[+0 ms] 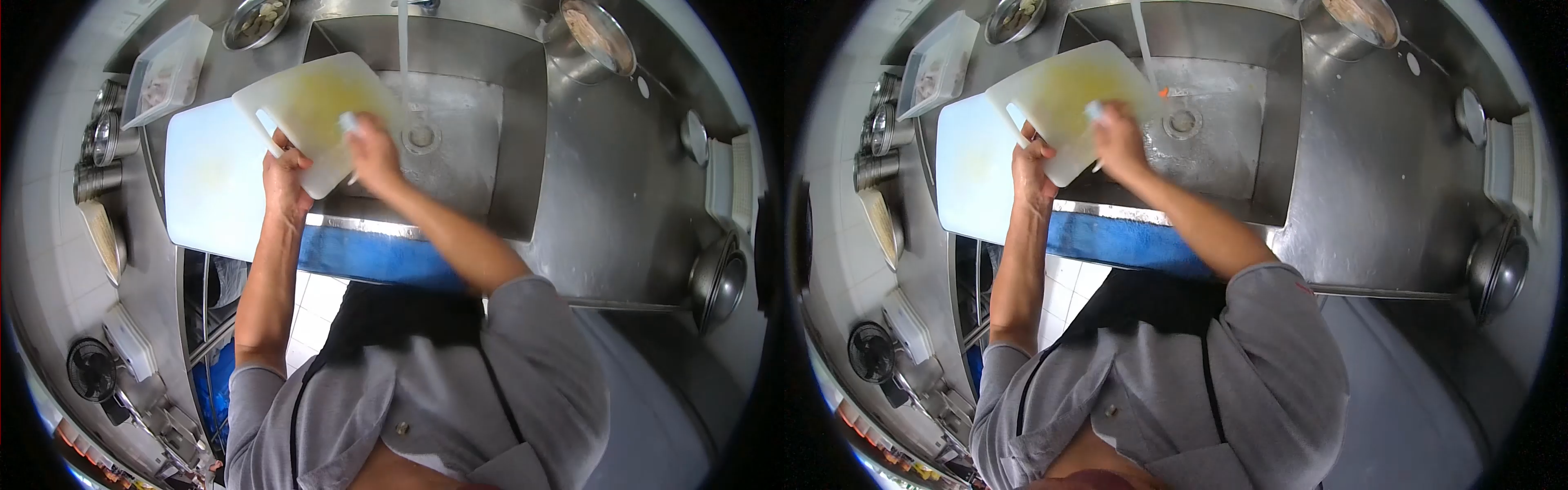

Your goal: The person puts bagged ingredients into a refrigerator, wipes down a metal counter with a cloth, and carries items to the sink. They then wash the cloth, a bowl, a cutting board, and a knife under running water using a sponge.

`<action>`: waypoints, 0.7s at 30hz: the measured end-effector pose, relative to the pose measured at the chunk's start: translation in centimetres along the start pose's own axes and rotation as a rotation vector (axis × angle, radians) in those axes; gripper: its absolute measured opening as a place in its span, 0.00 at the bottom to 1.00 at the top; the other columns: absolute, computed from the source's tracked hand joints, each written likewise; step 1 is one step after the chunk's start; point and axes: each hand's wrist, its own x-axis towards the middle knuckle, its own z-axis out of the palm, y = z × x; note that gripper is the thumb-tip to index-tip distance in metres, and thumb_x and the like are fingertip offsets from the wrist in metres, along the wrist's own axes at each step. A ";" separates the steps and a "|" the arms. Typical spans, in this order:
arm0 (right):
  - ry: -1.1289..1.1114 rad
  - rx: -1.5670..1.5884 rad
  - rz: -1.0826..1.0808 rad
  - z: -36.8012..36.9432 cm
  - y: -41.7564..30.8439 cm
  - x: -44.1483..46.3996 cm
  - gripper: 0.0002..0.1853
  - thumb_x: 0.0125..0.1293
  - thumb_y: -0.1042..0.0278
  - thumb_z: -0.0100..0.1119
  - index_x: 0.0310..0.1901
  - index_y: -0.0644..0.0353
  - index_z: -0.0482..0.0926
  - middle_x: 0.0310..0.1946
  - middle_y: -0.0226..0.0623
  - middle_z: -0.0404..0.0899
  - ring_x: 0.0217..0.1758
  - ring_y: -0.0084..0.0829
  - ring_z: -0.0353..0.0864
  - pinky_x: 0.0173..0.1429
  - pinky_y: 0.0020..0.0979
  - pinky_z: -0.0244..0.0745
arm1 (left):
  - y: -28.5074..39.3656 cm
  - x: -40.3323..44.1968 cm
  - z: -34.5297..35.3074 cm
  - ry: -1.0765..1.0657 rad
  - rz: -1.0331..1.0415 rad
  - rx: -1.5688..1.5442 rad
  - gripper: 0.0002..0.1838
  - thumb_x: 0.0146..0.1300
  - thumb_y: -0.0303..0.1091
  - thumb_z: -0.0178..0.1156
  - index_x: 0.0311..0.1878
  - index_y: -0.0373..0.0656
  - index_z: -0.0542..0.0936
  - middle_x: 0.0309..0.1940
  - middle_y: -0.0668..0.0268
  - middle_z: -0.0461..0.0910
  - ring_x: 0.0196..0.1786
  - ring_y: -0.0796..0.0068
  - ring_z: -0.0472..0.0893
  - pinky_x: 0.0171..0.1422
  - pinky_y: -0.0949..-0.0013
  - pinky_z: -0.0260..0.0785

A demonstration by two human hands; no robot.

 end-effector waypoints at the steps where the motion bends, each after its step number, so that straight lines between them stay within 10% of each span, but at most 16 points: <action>1: -0.023 -0.073 0.199 -1.8 2.1 2.1 0.16 0.63 0.71 0.57 0.52 0.67 0.75 0.55 0.57 0.72 0.60 0.53 0.73 0.61 0.49 0.69 | 0.0 -0.1 0.1 -0.003 0.004 -0.008 0.38 0.35 0.21 0.45 0.60 0.32 0.72 0.46 0.56 0.77 0.48 0.61 0.78 0.57 0.66 0.75; 2: -0.049 -0.146 0.400 -3.0 3.6 3.2 0.16 0.63 0.70 0.57 0.52 0.67 0.74 0.56 0.57 0.71 0.61 0.54 0.72 0.61 0.49 0.69 | -0.1 -0.5 0.1 -0.003 0.006 -0.016 0.38 0.35 0.21 0.45 0.60 0.32 0.72 0.46 0.56 0.77 0.49 0.60 0.78 0.57 0.65 0.75; 8: 0.066 -0.143 -0.169 0.4 -2.9 -2.6 0.16 0.63 0.70 0.58 0.51 0.68 0.74 0.56 0.57 0.71 0.61 0.55 0.69 0.64 0.51 0.65 | 0.3 -0.5 -1.6 -0.077 -0.003 -0.089 0.40 0.34 0.24 0.48 0.61 0.33 0.72 0.50 0.53 0.77 0.53 0.57 0.79 0.62 0.61 0.75; 12: -0.050 -0.157 0.435 -3.7 5.1 3.4 0.17 0.66 0.69 0.54 0.54 0.67 0.74 0.53 0.56 0.73 0.59 0.55 0.71 0.62 0.48 0.70 | 2.8 -4.8 -0.7 -0.021 -0.014 -0.032 0.43 0.31 0.25 0.50 0.62 0.33 0.72 0.50 0.53 0.78 0.54 0.58 0.80 0.62 0.60 0.76; 19: -0.006 -0.134 -0.184 0.3 -1.5 -1.8 0.19 0.66 0.71 0.54 0.58 0.64 0.74 0.60 0.54 0.71 0.68 0.53 0.67 0.70 0.44 0.64 | 2.0 -4.6 -1.2 -0.054 0.001 -0.069 0.40 0.32 0.23 0.48 0.60 0.32 0.72 0.46 0.56 0.76 0.48 0.61 0.79 0.59 0.65 0.76; 21: -0.069 -0.266 0.166 -1.4 2.7 2.2 0.19 0.66 0.69 0.54 0.58 0.63 0.74 0.63 0.55 0.70 0.71 0.55 0.62 0.72 0.45 0.61 | 2.1 -5.9 -0.4 -0.042 0.009 -0.079 0.39 0.32 0.22 0.47 0.59 0.31 0.73 0.45 0.56 0.75 0.47 0.62 0.77 0.58 0.66 0.75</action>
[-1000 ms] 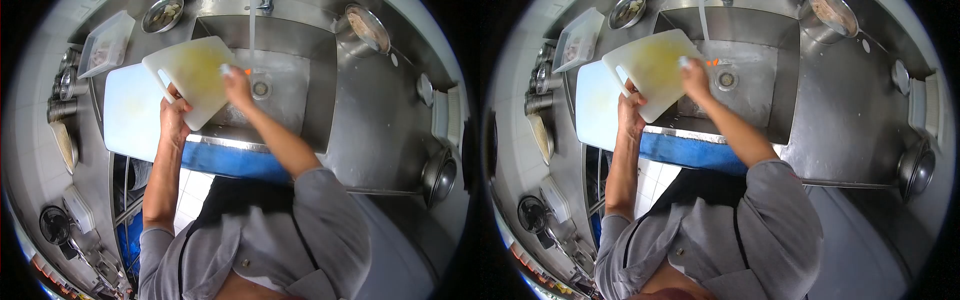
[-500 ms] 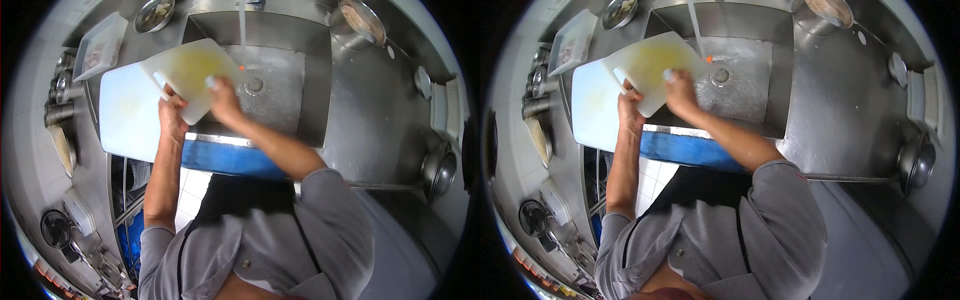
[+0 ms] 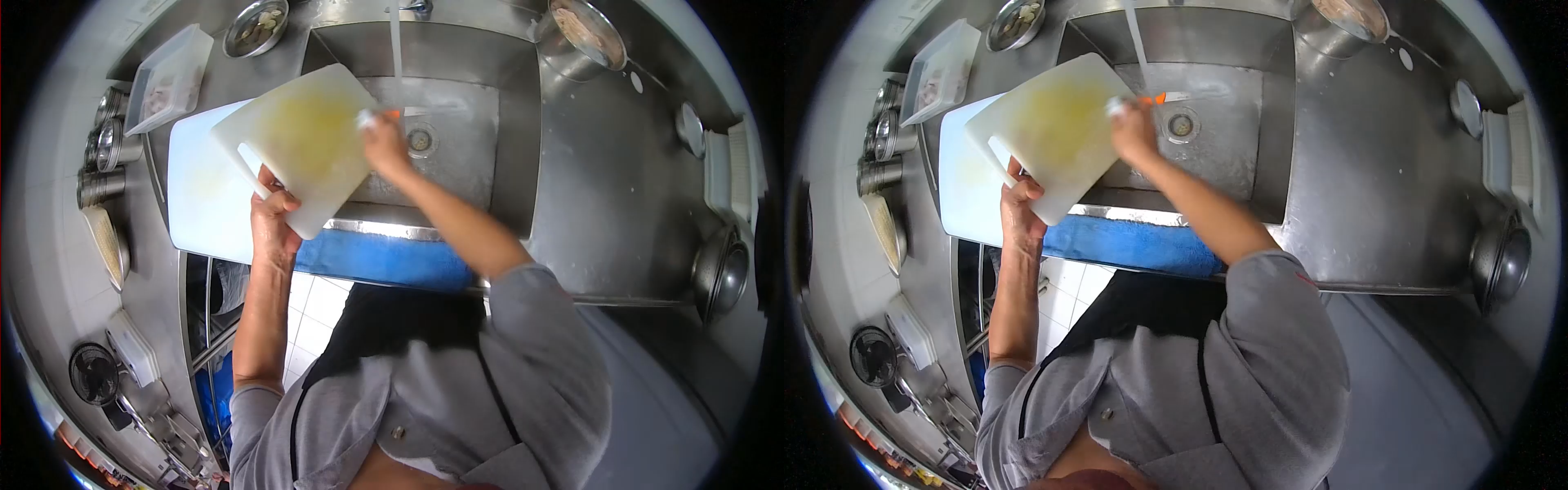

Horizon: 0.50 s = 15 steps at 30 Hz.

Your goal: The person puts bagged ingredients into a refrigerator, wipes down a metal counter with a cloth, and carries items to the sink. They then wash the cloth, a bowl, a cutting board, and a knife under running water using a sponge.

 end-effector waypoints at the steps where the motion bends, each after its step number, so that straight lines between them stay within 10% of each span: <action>1: 0.060 -0.194 0.033 -0.1 1.5 1.5 0.19 0.66 0.69 0.55 0.58 0.64 0.74 0.63 0.55 0.69 0.71 0.56 0.61 0.73 0.46 0.60 | -0.1 -0.3 0.3 -0.001 0.018 0.012 0.39 0.33 0.21 0.47 0.59 0.31 0.73 0.45 0.56 0.74 0.48 0.62 0.77 0.58 0.66 0.75; 7: 0.179 -0.006 -0.496 2.0 -7.7 -4.6 0.21 0.67 0.66 0.55 0.58 0.69 0.71 0.66 0.58 0.64 0.67 0.59 0.63 0.68 0.52 0.62 | -0.7 1.6 -0.7 -0.015 -0.038 0.095 0.43 0.31 0.23 0.49 0.62 0.33 0.71 0.46 0.57 0.75 0.48 0.64 0.78 0.55 0.69 0.74; 10: -0.053 -0.129 -0.048 2.2 0.4 3.7 0.21 0.69 0.66 0.52 0.61 0.66 0.70 0.61 0.56 0.68 0.64 0.57 0.67 0.66 0.49 0.65 | -0.9 -0.7 -0.1 -0.039 -0.066 0.082 0.41 0.31 0.21 0.47 0.60 0.31 0.72 0.45 0.58 0.74 0.49 0.64 0.76 0.54 0.71 0.73; 15: 0.102 0.043 -0.180 3.0 -5.9 -2.9 0.23 0.70 0.65 0.52 0.64 0.63 0.65 0.63 0.55 0.66 0.65 0.54 0.67 0.68 0.47 0.65 | -2.6 0.7 -1.8 -0.074 -0.085 0.075 0.42 0.31 0.20 0.47 0.61 0.31 0.72 0.49 0.54 0.76 0.50 0.62 0.77 0.54 0.71 0.74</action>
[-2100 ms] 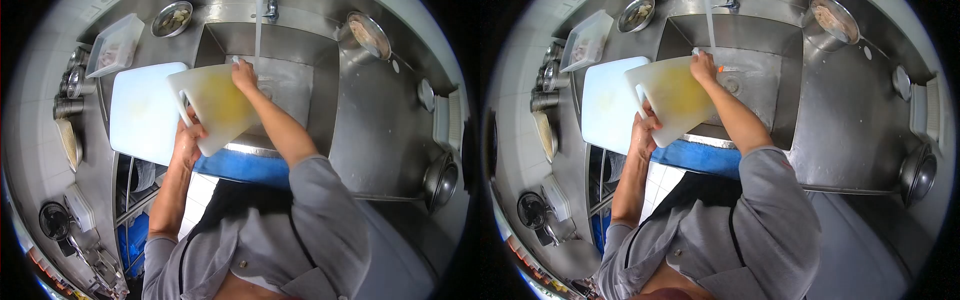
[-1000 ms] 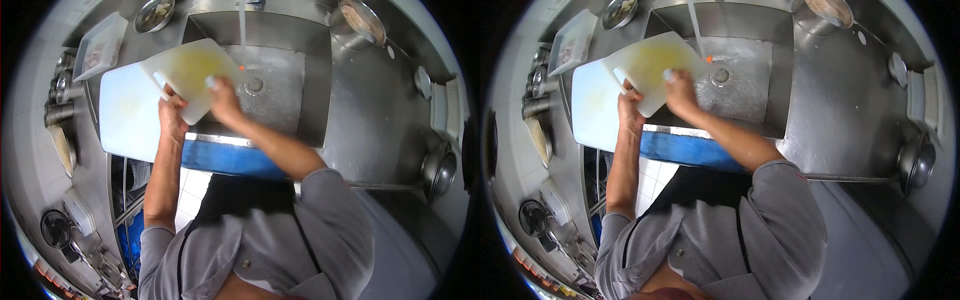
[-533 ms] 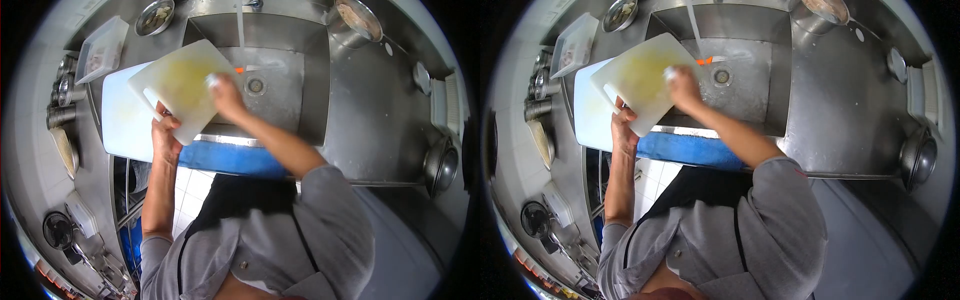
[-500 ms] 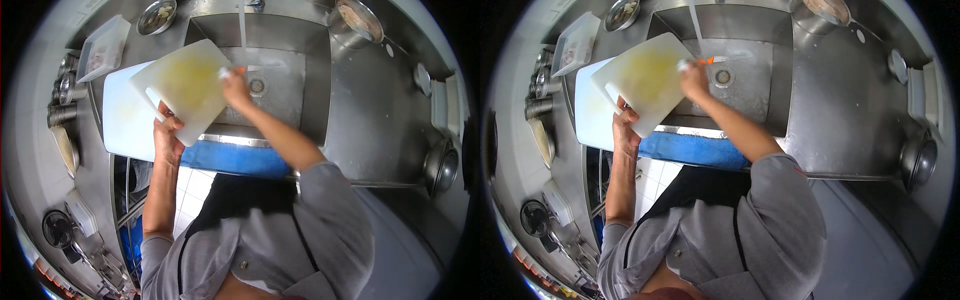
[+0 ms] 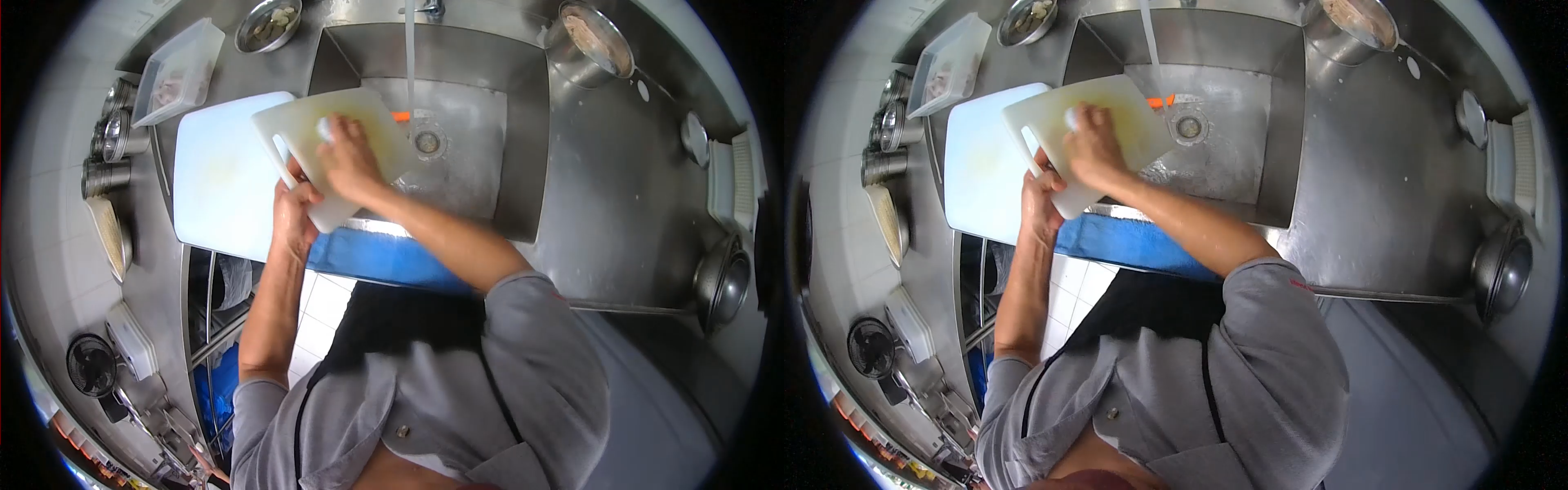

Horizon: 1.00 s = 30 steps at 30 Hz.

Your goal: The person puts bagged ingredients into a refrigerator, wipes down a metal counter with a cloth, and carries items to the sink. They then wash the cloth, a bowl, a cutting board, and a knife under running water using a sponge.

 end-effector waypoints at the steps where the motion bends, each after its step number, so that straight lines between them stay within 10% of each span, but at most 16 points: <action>1: 0.005 0.090 -0.075 -0.3 -1.0 -0.7 0.23 0.69 0.65 0.52 0.64 0.63 0.65 0.63 0.55 0.67 0.65 0.54 0.68 0.68 0.47 0.64 | 1.2 -0.5 0.8 0.000 -0.015 -0.018 0.42 0.31 0.20 0.47 0.61 0.31 0.72 0.50 0.54 0.76 0.50 0.62 0.78 0.54 0.71 0.74; 6: 0.124 -0.117 0.187 -1.1 5.8 5.7 0.20 0.67 0.65 0.57 0.58 0.62 0.70 0.56 0.51 0.75 0.60 0.51 0.74 0.62 0.45 0.70 | 1.4 -1.6 0.7 -0.076 -0.019 0.001 0.43 0.31 0.20 0.47 0.63 0.32 0.71 0.51 0.54 0.76 0.53 0.61 0.78 0.60 0.69 0.73; 12: 0.029 0.227 -0.334 0.3 -1.7 2.0 0.20 0.67 0.65 0.57 0.58 0.63 0.73 0.57 0.48 0.75 0.61 0.49 0.74 0.64 0.42 0.69 | 1.8 -0.1 1.2 -0.147 -0.069 -0.045 0.42 0.35 0.19 0.48 0.64 0.32 0.69 0.50 0.54 0.75 0.52 0.63 0.77 0.59 0.68 0.71; 16: 0.053 0.028 0.175 -1.8 2.8 6.7 0.21 0.67 0.68 0.57 0.60 0.62 0.73 0.59 0.48 0.73 0.63 0.48 0.73 0.68 0.40 0.67 | 0.8 -0.4 1.6 -0.187 -0.105 -0.009 0.39 0.37 0.18 0.48 0.62 0.31 0.69 0.46 0.57 0.75 0.48 0.66 0.77 0.54 0.69 0.72; 20: 0.052 0.197 -0.348 -1.1 -3.7 3.3 0.21 0.66 0.69 0.57 0.60 0.60 0.73 0.58 0.47 0.74 0.64 0.46 0.72 0.67 0.41 0.68 | 0.9 0.3 1.9 -0.124 -0.195 0.098 0.40 0.34 0.17 0.48 0.62 0.31 0.70 0.45 0.57 0.76 0.46 0.68 0.77 0.52 0.71 0.72; 24: 0.235 0.091 0.024 -0.7 7.1 9.0 0.19 0.66 0.66 0.57 0.57 0.60 0.74 0.51 0.50 0.76 0.57 0.51 0.75 0.59 0.44 0.72 | 2.9 -1.1 2.8 -0.219 -0.050 0.031 0.41 0.38 0.18 0.48 0.65 0.31 0.68 0.49 0.56 0.76 0.48 0.69 0.77 0.52 0.71 0.72; 28: -0.003 0.089 0.405 -0.9 10.6 9.1 0.22 0.67 0.62 0.55 0.60 0.61 0.72 0.53 0.50 0.76 0.58 0.52 0.75 0.61 0.47 0.70 | 1.4 0.4 2.0 -0.094 -0.042 0.076 0.27 0.64 0.28 0.54 0.67 0.35 0.67 0.52 0.57 0.76 0.51 0.70 0.77 0.54 0.69 0.73; 30: 0.159 0.091 0.025 0.9 5.3 5.3 0.20 0.64 0.65 0.56 0.56 0.62 0.73 0.54 0.52 0.74 0.58 0.54 0.73 0.61 0.48 0.68 | 0.3 2.6 2.7 -0.021 -0.015 0.050 0.24 0.75 0.44 0.50 0.64 0.36 0.69 0.52 0.58 0.76 0.52 0.69 0.78 0.55 0.64 0.74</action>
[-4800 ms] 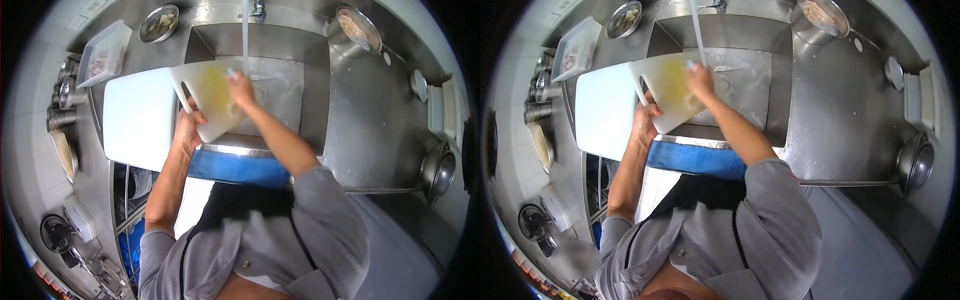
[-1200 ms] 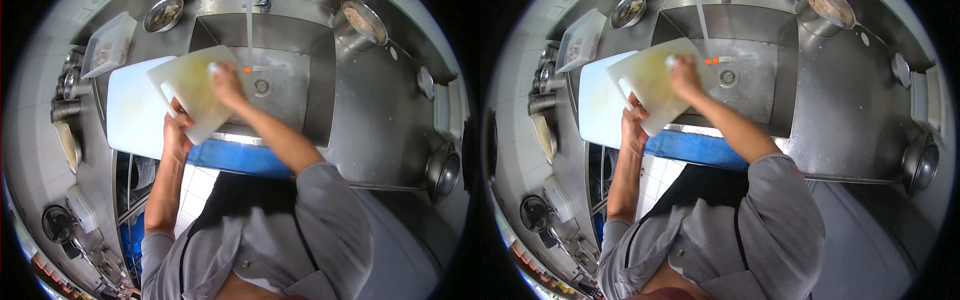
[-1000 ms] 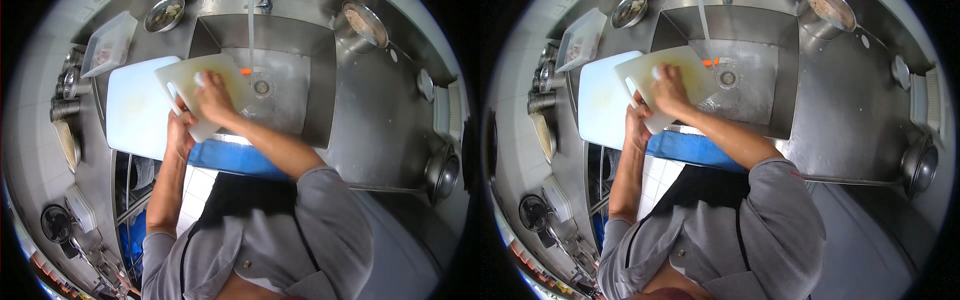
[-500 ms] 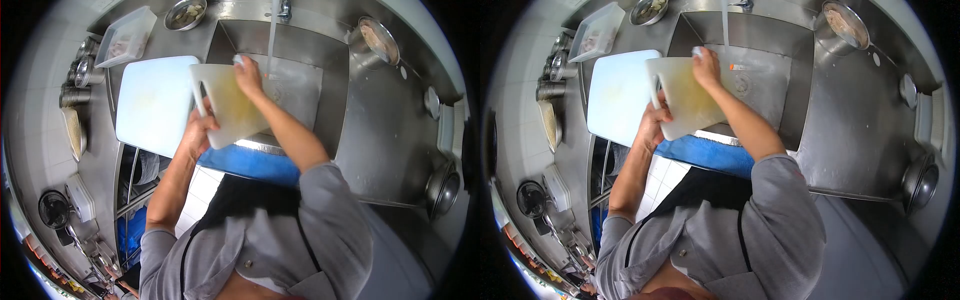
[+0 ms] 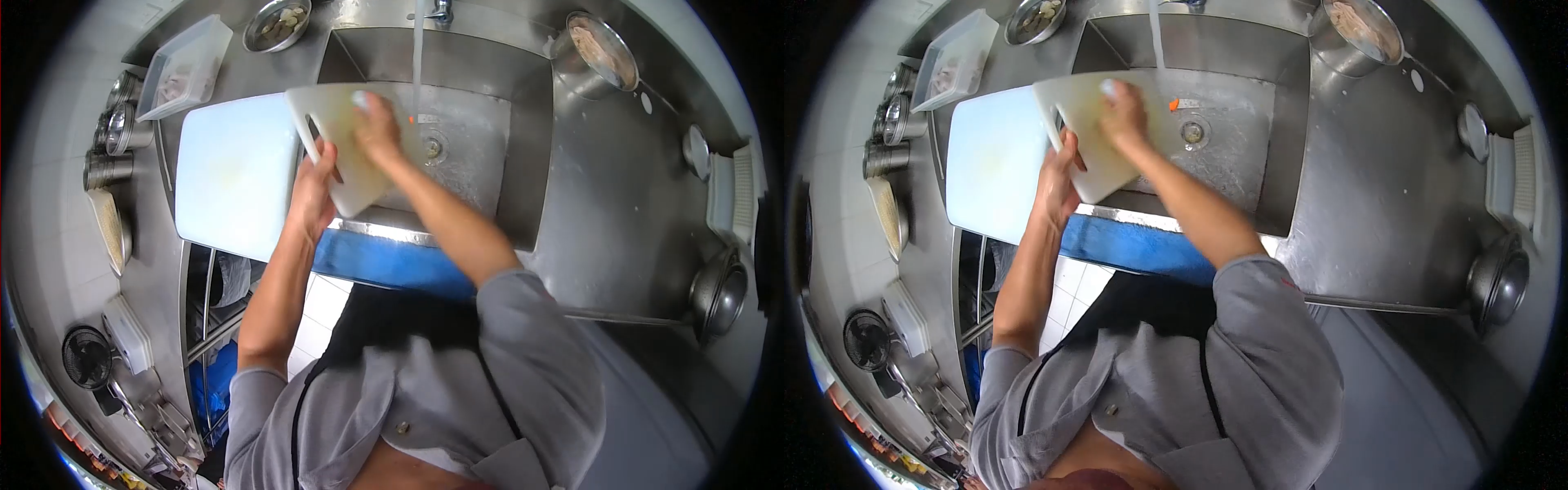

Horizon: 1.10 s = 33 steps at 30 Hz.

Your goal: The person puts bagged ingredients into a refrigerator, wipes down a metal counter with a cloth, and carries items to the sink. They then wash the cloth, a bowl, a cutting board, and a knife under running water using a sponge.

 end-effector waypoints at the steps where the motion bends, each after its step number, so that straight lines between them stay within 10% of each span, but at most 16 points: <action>1: -0.048 0.058 -0.021 -1.4 -5.0 -2.0 0.19 0.63 0.66 0.56 0.55 0.63 0.73 0.54 0.52 0.74 0.58 0.54 0.72 0.61 0.48 0.68 | -0.6 1.6 -0.3 0.026 -0.010 -0.053 0.24 0.75 0.46 0.49 0.63 0.36 0.69 0.52 0.58 0.76 0.52 0.68 0.78 0.55 0.63 0.74; 6: -0.073 0.119 -0.405 -6.1 -5.2 -6.9 0.22 0.59 0.73 0.59 0.56 0.64 0.73 0.53 0.51 0.72 0.59 0.55 0.71 0.64 0.47 0.68 | -0.2 2.9 0.0 0.084 0.028 -0.197 0.30 0.74 0.56 0.48 0.58 0.34 0.72 0.45 0.61 0.76 0.46 0.69 0.77 0.51 0.65 0.74; 9: -0.109 -0.208 0.101 -8.3 2.1 -1.3 0.21 0.61 0.71 0.60 0.57 0.62 0.75 0.53 0.53 0.74 0.58 0.54 0.74 0.61 0.47 0.72 | -0.9 1.8 -0.2 0.044 0.040 -0.120 0.29 0.73 0.59 0.49 0.52 0.38 0.76 0.36 0.68 0.73 0.38 0.76 0.71 0.44 0.72 0.68; 12: -0.071 -0.147 0.079 -5.3 0.9 -2.0 0.20 0.62 0.70 0.59 0.56 0.63 0.75 0.53 0.53 0.75 0.58 0.53 0.74 0.61 0.48 0.71 | -0.7 1.3 1.2 0.129 0.045 -0.077 0.27 0.72 0.59 0.49 0.48 0.40 0.77 0.34 0.69 0.73 0.38 0.78 0.71 0.43 0.71 0.68; 16: 0.045 0.046 -0.339 -2.8 -3.1 -4.7 0.18 0.61 0.68 0.60 0.53 0.59 0.76 0.53 0.52 0.75 0.57 0.53 0.74 0.61 0.49 0.69 | -1.1 1.6 -1.6 0.086 -0.023 -0.026 0.27 0.70 0.60 0.53 0.44 0.41 0.77 0.31 0.69 0.73 0.33 0.77 0.72 0.40 0.72 0.68; 21: -0.107 -0.319 0.465 -6.3 8.6 2.7 0.23 0.64 0.65 0.57 0.60 0.58 0.73 0.57 0.53 0.75 0.62 0.53 0.74 0.60 0.49 0.73 | 0.5 -2.7 -2.1 0.046 0.031 0.044 0.33 0.67 0.60 0.57 0.55 0.34 0.77 0.31 0.68 0.75 0.32 0.79 0.72 0.38 0.75 0.69; 26: 0.190 0.387 0.925 -12.6 8.5 4.6 0.30 0.64 0.61 0.61 0.67 0.58 0.68 0.63 0.49 0.73 0.64 0.42 0.74 0.62 0.41 0.73 | -1.4 0.4 -3.7 0.067 0.103 0.275 0.37 0.70 0.62 0.52 0.60 0.32 0.76 0.29 0.71 0.74 0.32 0.81 0.73 0.34 0.76 0.65; 28: 0.458 0.576 0.866 -15.2 6.0 4.7 0.29 0.63 0.61 0.62 0.65 0.59 0.69 0.60 0.45 0.75 0.62 0.40 0.75 0.60 0.40 0.73 | -1.3 1.8 -1.5 0.120 0.173 0.450 0.39 0.73 0.66 0.42 0.57 0.32 0.78 0.35 0.66 0.79 0.29 0.81 0.73 0.32 0.74 0.64; 33: 0.614 1.099 0.481 -20.0 7.7 4.2 0.19 0.64 0.57 0.59 0.53 0.55 0.75 0.49 0.35 0.79 0.54 0.35 0.78 0.56 0.40 0.74 | -0.6 4.4 2.1 0.260 0.010 0.329 0.44 0.70 0.71 0.34 0.55 0.35 0.80 0.50 0.54 0.78 0.55 0.60 0.76 0.64 0.57 0.65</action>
